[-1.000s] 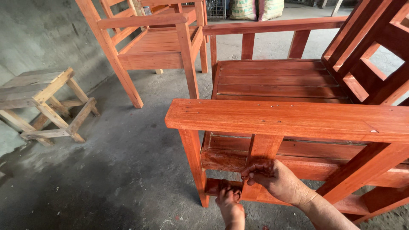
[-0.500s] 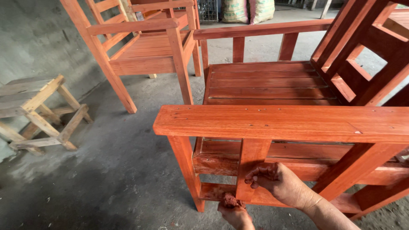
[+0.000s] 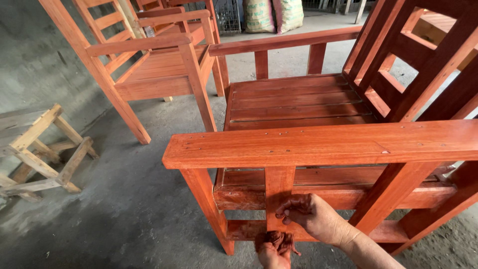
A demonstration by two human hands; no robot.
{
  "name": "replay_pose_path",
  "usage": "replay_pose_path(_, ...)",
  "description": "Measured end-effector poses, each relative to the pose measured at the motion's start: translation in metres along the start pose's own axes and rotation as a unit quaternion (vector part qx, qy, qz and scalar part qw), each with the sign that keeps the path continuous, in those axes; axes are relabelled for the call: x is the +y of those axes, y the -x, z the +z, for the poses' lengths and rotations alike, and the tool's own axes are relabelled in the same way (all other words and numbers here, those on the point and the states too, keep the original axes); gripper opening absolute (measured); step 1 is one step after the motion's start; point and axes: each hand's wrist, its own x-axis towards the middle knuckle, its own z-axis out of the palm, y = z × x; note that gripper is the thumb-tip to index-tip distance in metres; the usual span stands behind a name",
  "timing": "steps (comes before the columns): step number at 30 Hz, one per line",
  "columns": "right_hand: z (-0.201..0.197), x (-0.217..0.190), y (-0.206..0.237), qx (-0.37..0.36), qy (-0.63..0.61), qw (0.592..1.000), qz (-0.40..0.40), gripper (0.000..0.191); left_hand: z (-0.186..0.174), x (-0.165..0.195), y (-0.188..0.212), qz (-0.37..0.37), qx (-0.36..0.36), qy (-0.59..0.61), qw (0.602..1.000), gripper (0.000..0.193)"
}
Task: The person applies reddish-brown stain to a wooden chair using a cloth. They repeatedly dip the cloth into a container and wipe the armrest, seat, and backrest, then flip the chair to treat the underside and back. The person continues to cover the backrest slats and frame with the stain.
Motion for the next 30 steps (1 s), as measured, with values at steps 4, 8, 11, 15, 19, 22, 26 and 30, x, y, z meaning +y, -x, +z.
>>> replay_pose_path(4, 0.001, 0.000, 0.007, -0.007, -0.008, 1.000, -0.027, 0.018, -0.009, 0.024, -0.003, 0.172, 0.080, 0.145, 0.971, 0.041)
replay_pose_path(8, 0.003, 0.001, 0.014, -0.019, -0.013, 1.000, -0.005, 0.018, -0.025, 0.049, -0.026, 0.046, -0.055, 0.022, 0.997, 0.041)
replay_pose_path(11, 0.002, 0.001, 0.014, -0.013, -0.020, 1.000, 0.016, 0.018, -0.033, 0.053, -0.044, 0.003, -0.092, -0.054, 0.994, 0.042)
replay_pose_path(15, 0.002, -0.002, 0.015, -0.012, -0.036, 0.999, 0.027, 0.018, -0.039, 0.051, -0.052, 0.008, -0.067, -0.093, 0.993, 0.043)
replay_pose_path(19, 0.002, -0.012, 0.020, 0.002, -0.026, 0.999, 0.036, 0.017, -0.030, 0.048, -0.042, 0.037, -0.015, -0.114, 0.993, 0.045)
replay_pose_path(22, 0.000, -0.023, 0.024, 0.018, -0.052, 0.998, 0.020, 0.017, -0.010, 0.041, -0.024, 0.073, 0.018, -0.127, 0.989, 0.047)
replay_pose_path(26, -0.008, -0.033, 0.037, 0.063, -0.062, 0.994, -0.064, 0.019, 0.024, 0.034, 0.015, 0.135, -0.021, -0.140, 0.981, 0.050)
replay_pose_path(30, -0.034, -0.040, 0.056, 0.187, -0.080, 0.969, -0.142, 0.021, 0.060, 0.046, 0.064, 0.434, -0.148, -0.116, 0.881, 0.053)
